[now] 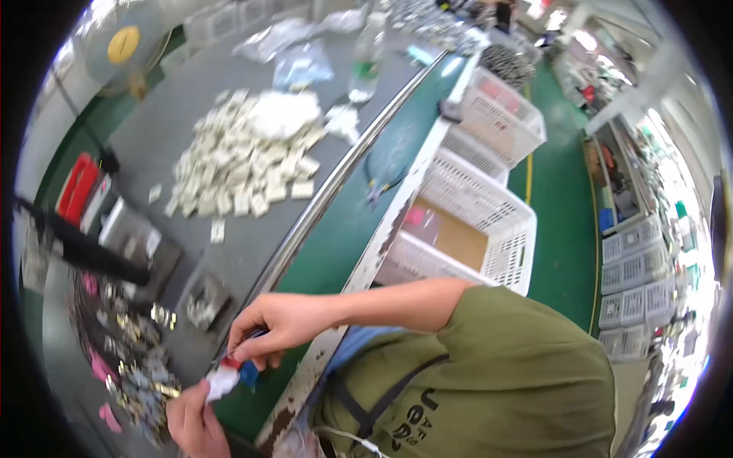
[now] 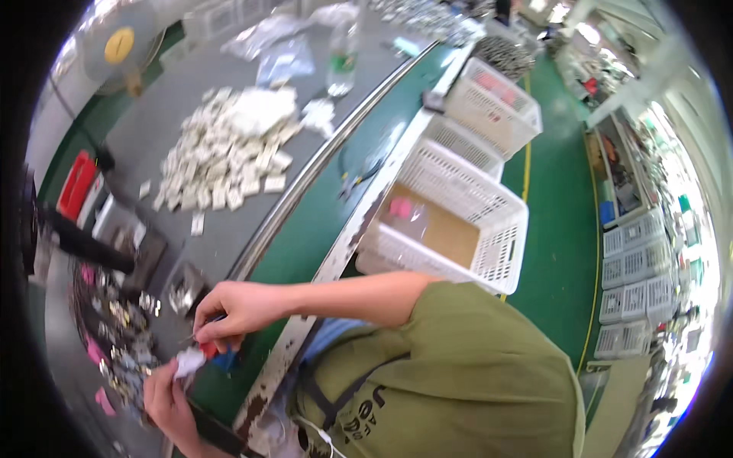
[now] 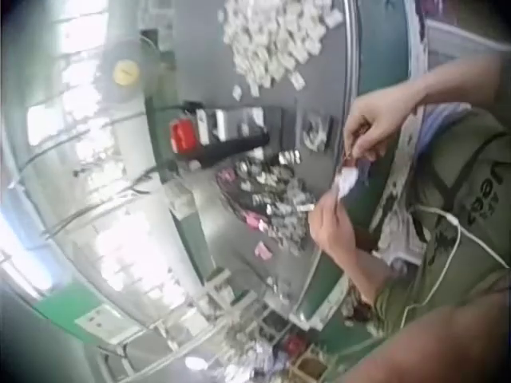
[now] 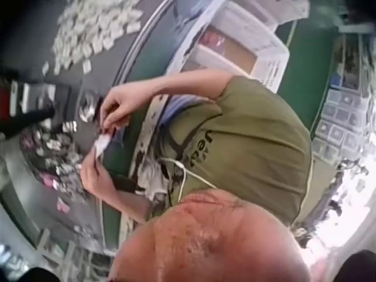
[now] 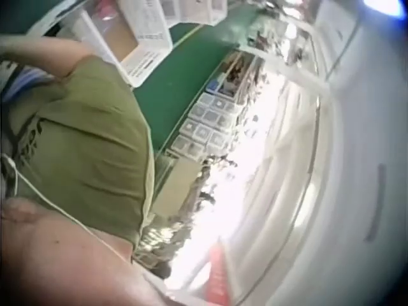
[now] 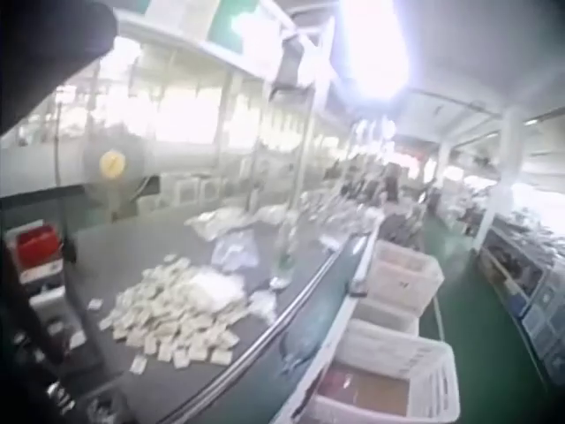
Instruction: Manually assemble electronic parts by fitting components together and using a tool to secure them.
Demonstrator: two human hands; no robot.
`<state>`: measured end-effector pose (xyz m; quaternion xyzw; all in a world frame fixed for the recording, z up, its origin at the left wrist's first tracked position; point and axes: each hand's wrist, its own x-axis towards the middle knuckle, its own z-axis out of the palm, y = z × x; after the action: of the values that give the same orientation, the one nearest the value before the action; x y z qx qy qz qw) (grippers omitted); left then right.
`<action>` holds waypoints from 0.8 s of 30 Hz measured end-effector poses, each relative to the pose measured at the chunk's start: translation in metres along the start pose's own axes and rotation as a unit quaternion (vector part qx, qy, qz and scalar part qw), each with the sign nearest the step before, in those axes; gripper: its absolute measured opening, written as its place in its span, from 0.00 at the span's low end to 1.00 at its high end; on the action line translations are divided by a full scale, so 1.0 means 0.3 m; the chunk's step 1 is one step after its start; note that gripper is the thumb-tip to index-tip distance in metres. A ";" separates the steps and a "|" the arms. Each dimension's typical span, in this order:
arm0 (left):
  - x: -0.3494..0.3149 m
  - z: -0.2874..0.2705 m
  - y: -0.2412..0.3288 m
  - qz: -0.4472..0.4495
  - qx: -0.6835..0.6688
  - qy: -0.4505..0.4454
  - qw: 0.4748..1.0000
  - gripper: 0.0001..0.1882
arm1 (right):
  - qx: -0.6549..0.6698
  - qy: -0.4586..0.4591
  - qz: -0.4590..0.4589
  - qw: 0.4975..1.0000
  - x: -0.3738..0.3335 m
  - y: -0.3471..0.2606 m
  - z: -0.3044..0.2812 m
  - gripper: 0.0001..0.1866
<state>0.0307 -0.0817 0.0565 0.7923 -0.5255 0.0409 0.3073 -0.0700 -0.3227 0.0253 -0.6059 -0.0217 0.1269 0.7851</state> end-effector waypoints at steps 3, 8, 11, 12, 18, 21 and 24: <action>0.035 -0.029 0.015 0.042 0.032 -0.040 0.998 0.09 | 0.083 0.034 -0.120 0.989 0.031 0.025 0.021 0.13; 0.091 -0.012 0.058 0.062 -0.018 -0.054 0.997 0.10 | -0.128 0.036 -0.190 0.973 0.090 0.000 0.044 0.15; 0.110 -0.006 0.055 0.059 -0.002 -0.036 0.998 0.10 | -0.104 -0.029 -0.126 0.986 0.123 0.013 0.037 0.15; 0.108 -0.007 0.049 0.049 -0.016 -0.028 0.998 0.10 | -0.080 -0.019 -0.109 0.991 0.123 0.011 0.043 0.14; 0.059 0.026 0.012 -0.018 -0.048 0.011 0.999 0.11 | -0.118 -0.013 -0.033 0.992 0.110 -0.019 0.056 0.12; 0.028 0.004 0.008 -0.067 -0.034 -0.037 0.996 0.12 | -0.130 -0.002 -0.035 0.991 0.119 -0.008 0.071 0.11; -0.022 0.037 0.041 -0.087 -0.017 0.057 0.994 0.11 | -0.129 0.028 -0.064 0.989 0.142 0.010 0.084 0.11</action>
<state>0.0145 -0.0855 0.0505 0.8260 -0.4370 0.0502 0.3525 -0.0339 -0.2886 0.0239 -0.7027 -0.0544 0.0552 0.7073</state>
